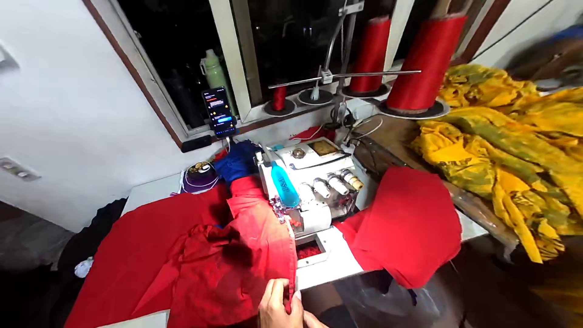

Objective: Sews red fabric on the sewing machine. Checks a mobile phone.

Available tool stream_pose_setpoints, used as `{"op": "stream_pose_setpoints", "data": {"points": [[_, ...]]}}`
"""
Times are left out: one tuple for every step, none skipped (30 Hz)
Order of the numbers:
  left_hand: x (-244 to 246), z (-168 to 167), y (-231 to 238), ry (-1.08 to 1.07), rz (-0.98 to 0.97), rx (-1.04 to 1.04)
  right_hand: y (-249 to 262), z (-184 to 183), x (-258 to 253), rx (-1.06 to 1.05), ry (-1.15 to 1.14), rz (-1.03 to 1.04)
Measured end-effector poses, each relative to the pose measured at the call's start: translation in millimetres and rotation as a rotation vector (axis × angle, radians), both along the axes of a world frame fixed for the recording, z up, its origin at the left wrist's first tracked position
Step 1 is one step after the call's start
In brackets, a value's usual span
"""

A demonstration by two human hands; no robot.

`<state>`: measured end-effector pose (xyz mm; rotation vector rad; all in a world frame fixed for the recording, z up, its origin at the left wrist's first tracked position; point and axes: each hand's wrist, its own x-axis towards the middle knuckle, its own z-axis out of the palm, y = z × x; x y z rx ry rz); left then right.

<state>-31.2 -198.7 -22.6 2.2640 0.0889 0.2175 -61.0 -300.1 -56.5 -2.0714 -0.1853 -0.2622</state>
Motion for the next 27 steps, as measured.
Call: {"op": "stream_pose_setpoints", "data": {"points": [[0.6, 1.5, 4.5, 0.017, -0.016, -0.003, -2.8, -2.1, 0.9, 0.022, -0.001, 0.056], [0.5, 2.0, 8.4, 0.021, -0.025, -0.009, -6.8, -2.8, 3.2, 0.058, 0.016, 0.115], [-0.3, 1.0, 11.9, 0.020, -0.026, -0.023, -11.8, -2.5, 6.9, 0.109, 0.059, 0.172], [-1.6, 0.2, 15.1, 0.017, -0.022, -0.042, -17.3, -1.8, 11.3, 0.174, 0.132, 0.210], [-3.0, -0.4, 17.7, 0.003, -0.017, -0.057, -22.2, -0.9, 16.3, 0.245, 0.215, 0.206], [-4.2, 0.1, 19.1, -0.017, -0.012, -0.063, -26.2, 1.1, 22.3, 0.299, 0.275, 0.168], [-4.8, 0.9, 19.2, -0.045, -0.011, -0.060, -28.7, 5.2, 29.8, 0.335, 0.313, 0.118], [-5.4, 1.9, 18.1, -0.074, -0.013, -0.055, -29.4, 11.7, 38.2, 0.373, 0.345, 0.085], [-6.6, 2.9, 15.9, -0.100, -0.020, -0.051, -28.0, 17.7, 46.1, 0.426, 0.370, 0.074], [-8.0, 3.7, 13.3, -0.117, -0.036, -0.051, -25.5, 23.1, 53.0, 0.488, 0.390, 0.085], [-9.0, 4.1, 10.8, -0.130, -0.053, -0.049, -22.5, 27.4, 58.2, 0.551, 0.411, 0.104], [-10.4, 2.5, 9.2, -0.139, -0.062, -0.050, -19.0, 29.3, 61.0, 0.596, 0.426, 0.116], [-13.2, 0.1, 9.2, -0.133, -0.067, -0.053, -16.4, 27.6, 61.2, 0.617, 0.431, 0.125], [-16.4, -2.9, 10.5, -0.118, -0.071, -0.057, -15.0, 25.1, 59.5, 0.618, 0.439, 0.123], [-18.9, -5.5, 12.8, -0.092, -0.076, -0.069, -14.2, 22.4, 57.5, 0.613, 0.454, 0.109], [-20.7, -7.4, 15.1, -0.068, -0.080, -0.084, -13.5, 18.5, 55.2, 0.607, 0.465, 0.090], [-21.8, -8.2, 17.2, -0.050, -0.086, -0.095, -12.5, 14.7, 53.2, 0.608, 0.472, 0.071], [-21.3, -8.2, 18.8, -0.044, -0.093, -0.104, -11.7, 12.4, 52.3, 0.616, 0.476, 0.054], [-19.9, -7.7, 20.0, -0.047, -0.102, -0.110, -11.4, 11.2, 52.1, 0.619, 0.473, 0.043], [-18.8, -6.8, 20.5, -0.053, -0.114, -0.117, -11.5, 11.0, 52.2, 0.620, 0.468, 0.034], [-17.7, -6.4, 20.9, -0.059, -0.133, -0.124, -12.1, 11.1, 52.7, 0.623, 0.461, 0.026], [-16.4, -6.6, 21.1, -0.064, -0.152, -0.129, -13.2, 11.1, 53.9, 0.622, 0.451, 0.021], [-14.7, -6.8, 21.5, -0.066, -0.174, -0.140, -15.0, 11.1, 55.4, 0.608, 0.440, 0.019], [-12.7, -6.3, 22.6, -0.071, -0.194, -0.152, -17.4, 10.9, 57.6, 0.567, 0.420, 0.022], [-9.2, -4.3, 25.3, -0.084, -0.207, -0.166, -20.7, 11.0, 61.3, 0.487, 0.391, 0.032], [-3.4, 0.7, 29.8, -0.099, -0.205, -0.172, -25.1, 11.6, 67.0, 0.380, 0.360, 0.048], [4.7, 8.9, 36.5, -0.119, -0.183, -0.165, -29.9, 13.1, 74.7, 0.260, 0.322, 0.077]]}}
